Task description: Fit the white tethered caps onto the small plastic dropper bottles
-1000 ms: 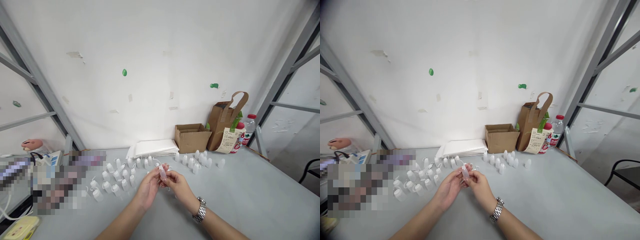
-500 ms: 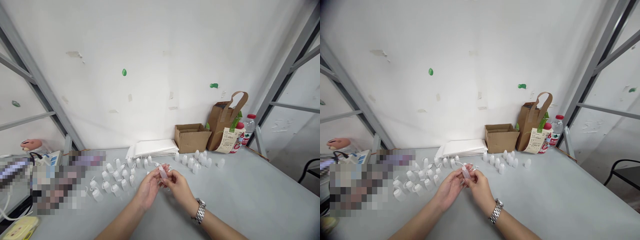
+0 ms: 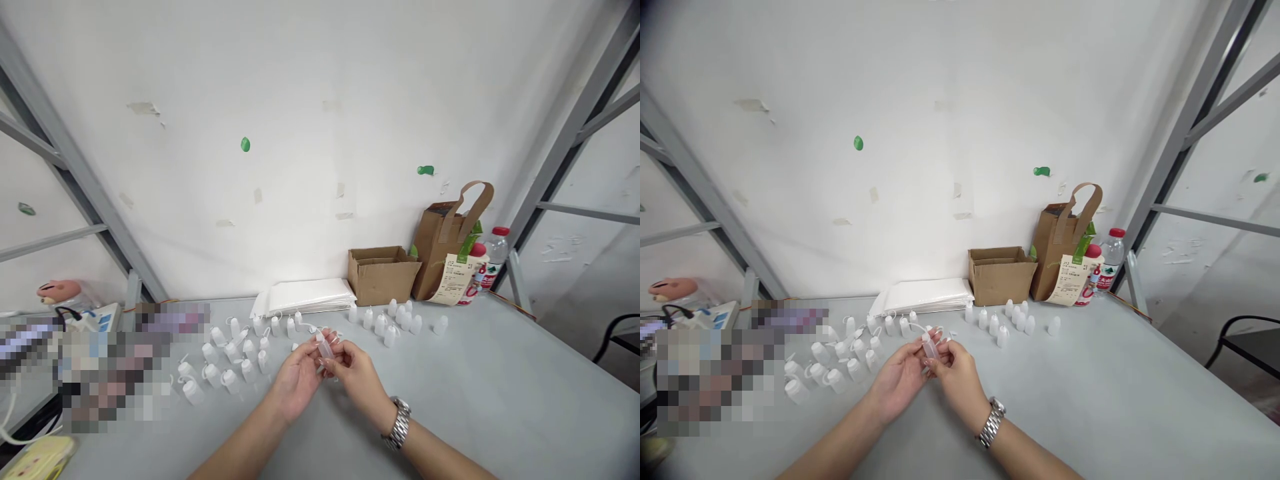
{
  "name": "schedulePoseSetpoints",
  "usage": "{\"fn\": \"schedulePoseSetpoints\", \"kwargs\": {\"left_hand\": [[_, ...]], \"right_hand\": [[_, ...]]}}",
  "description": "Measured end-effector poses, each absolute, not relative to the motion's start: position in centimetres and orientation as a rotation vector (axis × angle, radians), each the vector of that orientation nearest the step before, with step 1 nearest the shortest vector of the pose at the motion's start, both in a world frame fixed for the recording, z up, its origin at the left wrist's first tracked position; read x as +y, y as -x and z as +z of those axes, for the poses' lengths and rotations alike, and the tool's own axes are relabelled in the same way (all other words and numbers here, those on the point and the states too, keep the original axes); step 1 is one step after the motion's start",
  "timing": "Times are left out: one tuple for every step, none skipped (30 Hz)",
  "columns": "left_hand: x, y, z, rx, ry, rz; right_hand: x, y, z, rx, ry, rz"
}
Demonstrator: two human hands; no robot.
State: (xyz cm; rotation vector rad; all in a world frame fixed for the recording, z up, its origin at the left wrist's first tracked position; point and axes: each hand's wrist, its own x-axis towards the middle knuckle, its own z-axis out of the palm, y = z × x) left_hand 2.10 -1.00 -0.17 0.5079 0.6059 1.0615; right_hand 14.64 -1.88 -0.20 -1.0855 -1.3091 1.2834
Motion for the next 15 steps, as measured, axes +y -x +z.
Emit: {"fn": "schedulePoseSetpoints", "kwargs": {"left_hand": [[-1.0,-2.1,-0.2,0.623,-0.518,1.065],[-1.1,-2.1,-0.2,0.645,-0.533,1.068],[-1.2,-2.1,-0.2,0.668,-0.554,1.071],[-1.2,-2.1,-0.1,0.69,-0.579,1.078],[-1.3,-2.2,-0.1,0.707,-0.607,1.091],[-1.4,-2.2,0.1,0.72,-0.638,1.105],[-1.5,-2.2,0.2,0.73,-0.672,1.118],[-1.5,-2.2,0.3,0.739,-0.707,1.126],[-1.6,-2.2,0.4,0.746,-0.741,1.131],[-1.6,-2.2,0.5,0.752,-0.77,1.131],[-1.6,-2.2,0.6,0.755,-0.791,1.129],[-1.6,-2.2,0.6,0.756,-0.804,1.127],[-1.6,-2.2,0.7,0.754,-0.806,1.127],[-1.6,-2.2,0.7,0.753,-0.801,1.123],[-1.6,-2.2,0.8,0.752,-0.789,1.117]], "right_hand": [[-1.9,-14.6,-0.3,-1.317,1.092,1.276],[-1.9,-14.6,-0.4,-1.33,1.1,1.264],[-2.0,-14.5,-0.5,-1.347,1.11,1.244],[-2.1,-14.5,-0.5,-1.37,1.121,1.215],[-2.1,-14.5,-0.5,-1.398,1.13,1.176],[-2.2,-14.5,-0.6,-1.427,1.137,1.132],[-2.3,-14.5,-0.5,-1.453,1.141,1.084],[-2.4,-14.6,-0.5,-1.472,1.143,1.04],[-2.4,-14.6,-0.5,-1.482,1.143,1.013],[-2.4,-14.6,-0.4,-1.478,1.14,1.01],[-2.4,-14.6,-0.3,-1.46,1.136,1.036],[-2.3,-14.6,-0.1,-1.434,1.127,1.092],[-2.2,-14.6,0.0,-1.4,1.111,1.173],[-2.1,-14.7,0.2,-1.36,1.087,1.266],[-1.9,-14.7,0.3,-1.319,1.056,1.358]]}}
